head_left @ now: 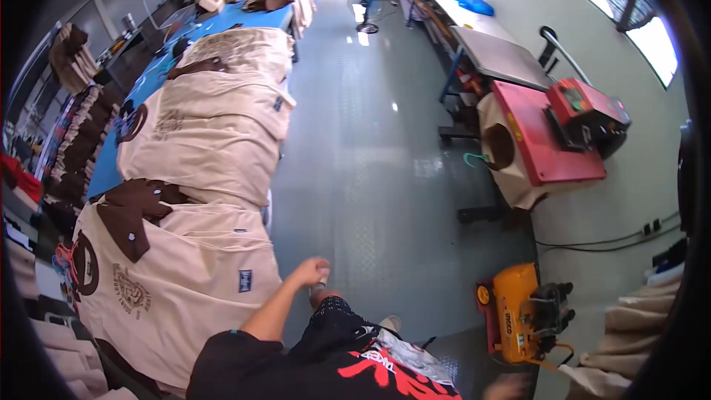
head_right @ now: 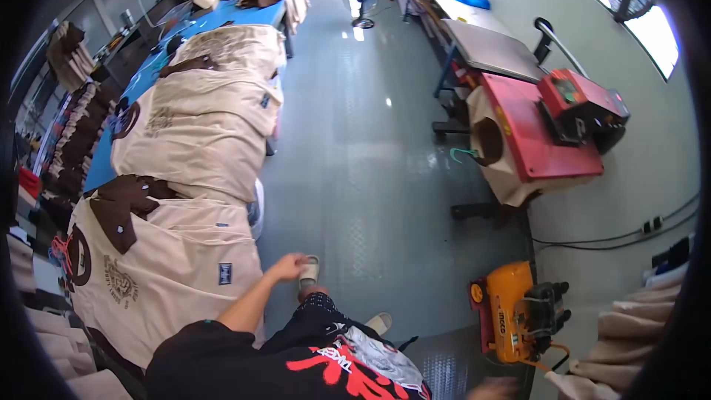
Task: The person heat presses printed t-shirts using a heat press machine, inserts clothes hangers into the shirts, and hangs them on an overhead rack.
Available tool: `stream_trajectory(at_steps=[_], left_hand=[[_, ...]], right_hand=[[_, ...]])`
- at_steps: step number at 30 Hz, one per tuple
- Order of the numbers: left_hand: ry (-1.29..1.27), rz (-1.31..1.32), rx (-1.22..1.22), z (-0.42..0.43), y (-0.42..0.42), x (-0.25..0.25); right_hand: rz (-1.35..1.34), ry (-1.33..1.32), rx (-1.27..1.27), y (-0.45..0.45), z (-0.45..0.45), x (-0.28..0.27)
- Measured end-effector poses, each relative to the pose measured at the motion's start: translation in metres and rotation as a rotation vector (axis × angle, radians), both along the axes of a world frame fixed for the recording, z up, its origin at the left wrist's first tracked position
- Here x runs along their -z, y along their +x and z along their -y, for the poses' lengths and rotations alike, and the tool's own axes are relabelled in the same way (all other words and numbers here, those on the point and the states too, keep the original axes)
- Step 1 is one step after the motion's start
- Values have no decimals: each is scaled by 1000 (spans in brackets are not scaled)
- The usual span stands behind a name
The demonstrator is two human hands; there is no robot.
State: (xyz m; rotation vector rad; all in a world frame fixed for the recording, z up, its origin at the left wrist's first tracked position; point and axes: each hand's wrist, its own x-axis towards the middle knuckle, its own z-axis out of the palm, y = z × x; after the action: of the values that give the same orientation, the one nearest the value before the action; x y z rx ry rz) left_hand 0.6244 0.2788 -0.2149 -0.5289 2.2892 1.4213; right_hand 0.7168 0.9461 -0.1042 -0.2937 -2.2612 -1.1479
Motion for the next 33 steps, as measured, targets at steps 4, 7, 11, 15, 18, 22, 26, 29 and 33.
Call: stream_trajectory(at_steps=[4, 7, 11, 15, 18, 22, 26, 29, 33], left_hand=[[-67, -261, 84, 150, -99, -157], [-504, -707, -345, 321, -138, -215], [-1022, -399, -594, 542, -102, -229], [-1363, -314, -399, 760, 14, -157], [-1259, -246, -732, 747, 73, -179], [-1453, 493, -749, 770, 139, -130], [-1510, 328, -1053, 686, 102, -172], [-1442, 136, -1002, 755, 119, -115], [-1502, 416, -744, 765, 122, -140]], right_hand=[[399, -690, -135, -14, 102, 76], [661, -1202, -29, -33, 203, 81], [836, -1739, 143, -64, 298, 61], [799, -1746, -278, -139, 334, 6], [841, -2383, -21, -196, 415, -160], [655, -2538, -337, -253, 466, -222], [1458, -1895, -413, -267, 524, -218], [1287, -2167, -703, -278, 548, -253], [813, -2699, -1047, -337, 490, -276]])
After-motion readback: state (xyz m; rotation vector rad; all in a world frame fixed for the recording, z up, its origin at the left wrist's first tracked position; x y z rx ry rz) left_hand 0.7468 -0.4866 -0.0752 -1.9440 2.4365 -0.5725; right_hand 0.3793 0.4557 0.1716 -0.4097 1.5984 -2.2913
